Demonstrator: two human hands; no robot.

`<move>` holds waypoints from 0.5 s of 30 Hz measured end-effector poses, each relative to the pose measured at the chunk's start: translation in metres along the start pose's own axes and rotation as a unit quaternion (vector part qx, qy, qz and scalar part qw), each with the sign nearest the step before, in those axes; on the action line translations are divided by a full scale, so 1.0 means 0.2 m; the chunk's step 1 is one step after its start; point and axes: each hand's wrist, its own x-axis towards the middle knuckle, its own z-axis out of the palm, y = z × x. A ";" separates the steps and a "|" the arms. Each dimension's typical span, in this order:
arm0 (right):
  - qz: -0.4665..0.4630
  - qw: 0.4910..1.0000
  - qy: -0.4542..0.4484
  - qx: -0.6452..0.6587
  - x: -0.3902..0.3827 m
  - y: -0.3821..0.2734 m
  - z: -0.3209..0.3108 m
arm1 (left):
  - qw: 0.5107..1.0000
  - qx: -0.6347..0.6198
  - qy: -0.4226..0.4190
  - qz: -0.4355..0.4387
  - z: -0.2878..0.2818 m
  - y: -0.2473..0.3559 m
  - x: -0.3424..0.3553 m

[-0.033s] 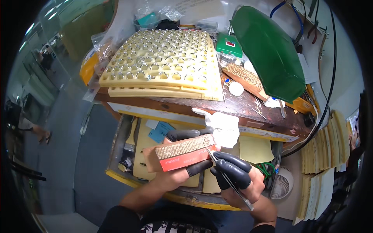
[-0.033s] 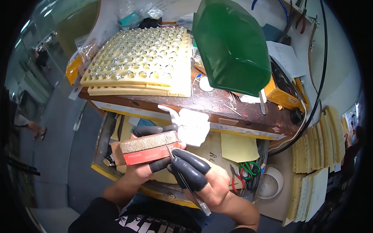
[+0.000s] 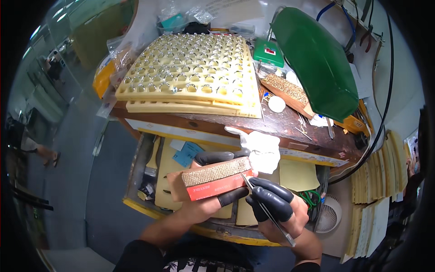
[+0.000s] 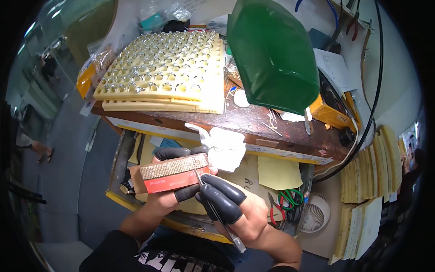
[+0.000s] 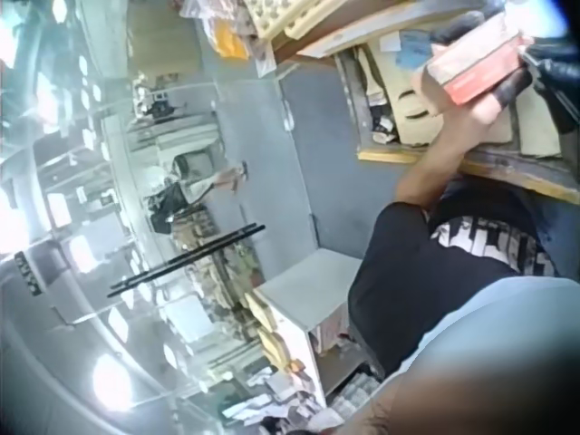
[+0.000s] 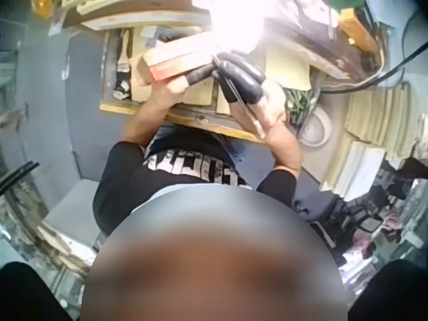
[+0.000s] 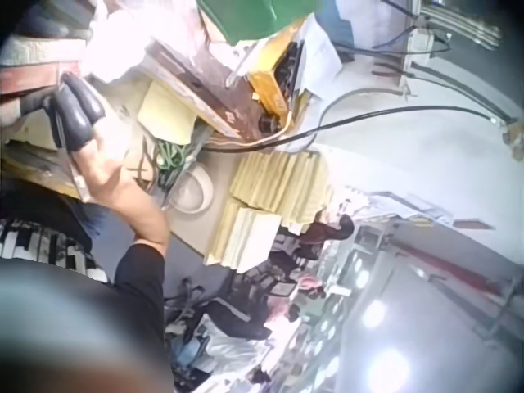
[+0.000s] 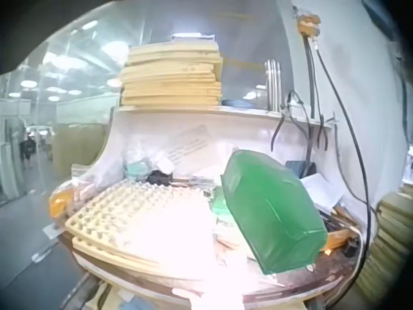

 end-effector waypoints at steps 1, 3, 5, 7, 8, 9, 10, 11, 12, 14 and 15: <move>0.000 1.000 -0.004 0.002 0.00 0.00 0.01 | 1.000 -0.013 0.004 -0.013 0.00 0.00 0.00; -0.016 1.000 -0.008 -0.015 0.00 0.01 0.01 | 0.999 0.037 -0.019 -0.035 -0.01 0.00 0.00; -0.011 1.000 -0.012 -0.017 0.01 -0.01 0.01 | 0.993 -0.113 -0.017 -0.012 0.00 -0.02 0.01; -0.002 0.999 -0.032 -0.031 0.02 -0.02 0.01 | 0.987 -0.156 -0.001 -0.033 0.01 -0.03 0.00; -0.002 0.999 -0.032 -0.031 0.02 -0.02 0.01 | 0.979 -0.197 0.015 -0.053 0.01 -0.03 -0.01; -0.006 0.999 -0.029 -0.038 0.03 -0.02 0.01 | 0.979 -0.198 0.015 -0.053 0.00 -0.02 -0.01; -0.010 0.999 -0.025 -0.045 0.03 -0.02 0.02 | 0.992 -0.122 -0.009 -0.043 -0.01 -0.01 0.00; -0.010 0.999 -0.027 -0.045 0.03 -0.02 0.01 | 0.998 -0.045 -0.032 -0.034 -0.02 0.00 0.00; 0.000 0.998 -0.040 -0.040 0.04 -0.03 0.01 | 0.998 -0.047 -0.031 -0.035 -0.02 0.00 0.00; 0.013 0.998 -0.056 -0.036 0.04 -0.03 0.01 | 0.993 -0.089 -0.024 -0.080 -0.02 0.00 0.01; 0.015 0.997 -0.062 -0.038 0.04 -0.02 0.02 | 0.992 -0.092 -0.023 -0.082 -0.03 0.00 0.01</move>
